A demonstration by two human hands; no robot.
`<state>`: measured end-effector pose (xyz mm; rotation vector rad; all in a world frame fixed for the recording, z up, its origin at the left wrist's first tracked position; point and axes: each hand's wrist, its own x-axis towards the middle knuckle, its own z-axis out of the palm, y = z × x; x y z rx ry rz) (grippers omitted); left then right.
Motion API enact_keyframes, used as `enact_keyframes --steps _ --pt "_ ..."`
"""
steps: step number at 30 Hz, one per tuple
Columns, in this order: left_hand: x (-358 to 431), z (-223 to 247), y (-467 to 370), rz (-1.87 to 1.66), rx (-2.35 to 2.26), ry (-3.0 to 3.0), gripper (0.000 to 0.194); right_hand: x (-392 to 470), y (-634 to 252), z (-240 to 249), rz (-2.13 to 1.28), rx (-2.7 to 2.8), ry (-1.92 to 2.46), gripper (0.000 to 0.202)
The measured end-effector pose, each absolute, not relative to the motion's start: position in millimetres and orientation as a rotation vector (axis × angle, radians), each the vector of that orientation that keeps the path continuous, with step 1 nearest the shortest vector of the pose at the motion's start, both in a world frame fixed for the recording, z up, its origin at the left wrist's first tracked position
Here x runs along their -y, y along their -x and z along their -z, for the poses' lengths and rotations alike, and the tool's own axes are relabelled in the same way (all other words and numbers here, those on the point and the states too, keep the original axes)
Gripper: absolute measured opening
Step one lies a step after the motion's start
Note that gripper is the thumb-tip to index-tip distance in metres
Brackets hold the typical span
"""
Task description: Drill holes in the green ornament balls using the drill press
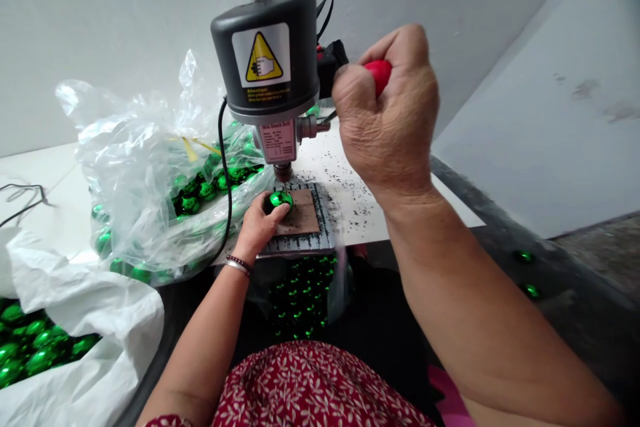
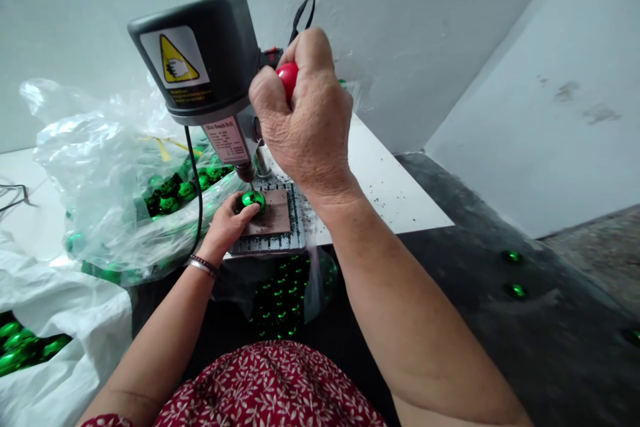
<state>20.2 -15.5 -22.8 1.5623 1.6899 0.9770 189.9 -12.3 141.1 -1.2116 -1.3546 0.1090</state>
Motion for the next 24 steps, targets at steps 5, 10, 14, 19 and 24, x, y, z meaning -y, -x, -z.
enact_keyframes --steps 5,10,14,19,24 --pt "14.4 21.3 -18.4 -0.976 -1.670 -1.569 0.041 12.6 -190.1 -141.9 -0.099 1.348 1.191 0.022" --pt "16.2 17.0 -22.5 -0.928 -1.692 -1.573 0.048 12.8 -190.3 -141.1 -0.109 1.339 1.170 0.022" --pt "16.2 20.3 -26.9 -0.926 -1.661 -1.711 0.054 11.9 -190.6 -139.0 -0.090 1.332 1.120 0.022" --pt "13.0 31.1 -25.1 -0.881 -1.651 -1.790 0.053 10.3 -191.8 -133.9 -0.061 1.335 1.095 0.019" --pt "14.4 30.5 -24.3 -0.833 -1.684 -1.821 0.053 9.5 -194.1 -124.8 0.034 1.353 1.032 0.010"
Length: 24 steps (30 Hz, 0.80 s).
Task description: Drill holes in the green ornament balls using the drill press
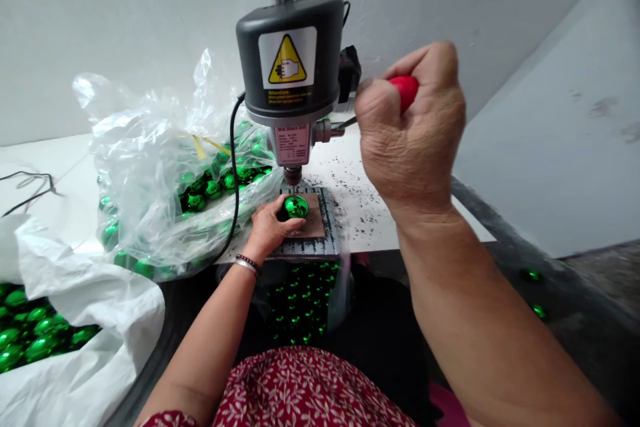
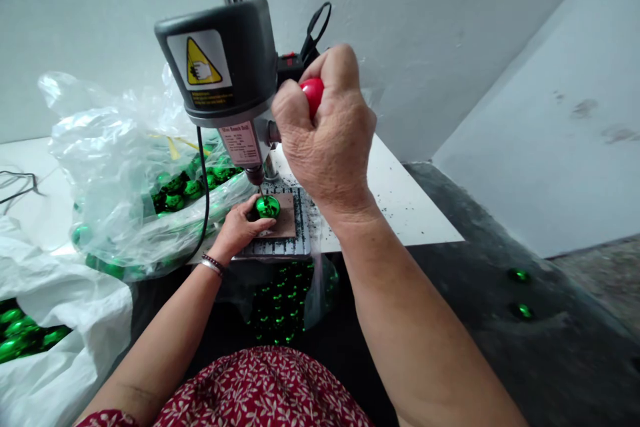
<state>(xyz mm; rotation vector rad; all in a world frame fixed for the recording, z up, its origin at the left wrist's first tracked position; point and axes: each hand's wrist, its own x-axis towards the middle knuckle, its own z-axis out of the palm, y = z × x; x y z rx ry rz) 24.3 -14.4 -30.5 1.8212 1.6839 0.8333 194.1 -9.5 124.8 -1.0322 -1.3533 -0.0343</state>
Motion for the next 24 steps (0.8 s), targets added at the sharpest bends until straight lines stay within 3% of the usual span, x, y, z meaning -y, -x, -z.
enact_keyframes --steps 10,24 --pt "16.9 27.3 -26.5 -0.801 -1.745 -1.860 0.052 15.9 -198.8 -110.9 0.231 1.383 1.087 0.011" --pt "16.4 30.5 -25.9 -0.786 -1.764 -1.875 0.053 22.3 -198.7 -100.1 0.199 1.388 1.091 0.008"
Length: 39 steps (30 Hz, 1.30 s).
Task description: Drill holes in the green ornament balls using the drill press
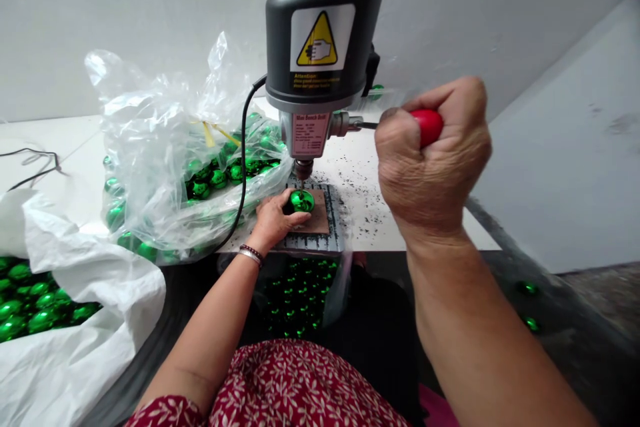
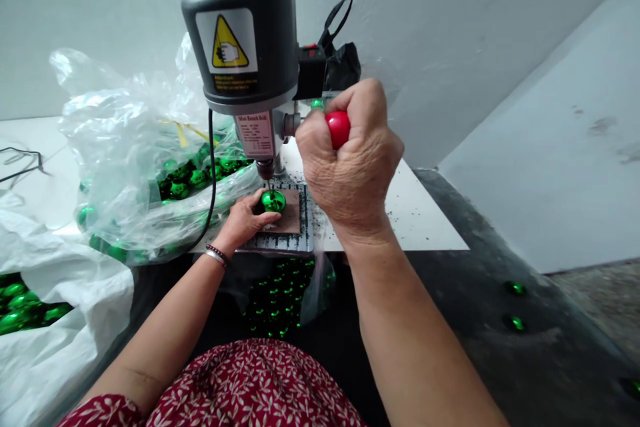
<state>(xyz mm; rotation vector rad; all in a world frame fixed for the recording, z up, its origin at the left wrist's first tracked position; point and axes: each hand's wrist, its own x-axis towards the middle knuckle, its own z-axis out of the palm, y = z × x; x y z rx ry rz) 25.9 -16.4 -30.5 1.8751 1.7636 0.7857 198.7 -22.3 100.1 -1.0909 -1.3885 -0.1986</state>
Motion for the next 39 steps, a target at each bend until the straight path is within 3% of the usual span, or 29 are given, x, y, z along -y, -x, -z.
enact_keyframes --steps 20,24,26,31,35,39 --pt "18.3 37.9 -25.0 -0.816 -1.758 -1.879 0.055 28.6 -190.5 -58.0 0.320 1.283 1.014 0.014" --pt "9.8 42.7 -28.7 -0.806 -1.766 -1.958 0.026 32.4 -189.7 -53.0 0.284 1.290 1.036 0.013" --pt "12.6 42.4 -28.6 -0.810 -1.794 -1.967 0.021 32.6 -191.6 -58.4 0.253 1.290 1.061 0.015" --pt "82.1 48.6 2.2 -0.919 -1.942 -1.965 0.045 35.4 -199.4 -75.0 0.173 1.381 1.146 0.017" --pt "150.8 61.8 33.6 -0.847 -1.797 -1.990 0.037 37.9 -202.1 -83.0 0.113 1.412 1.213 0.020" --pt "165.1 63.6 34.7 -0.818 -1.772 -1.910 0.035 27.6 -204.3 -108.2 0.069 1.461 1.284 0.028"
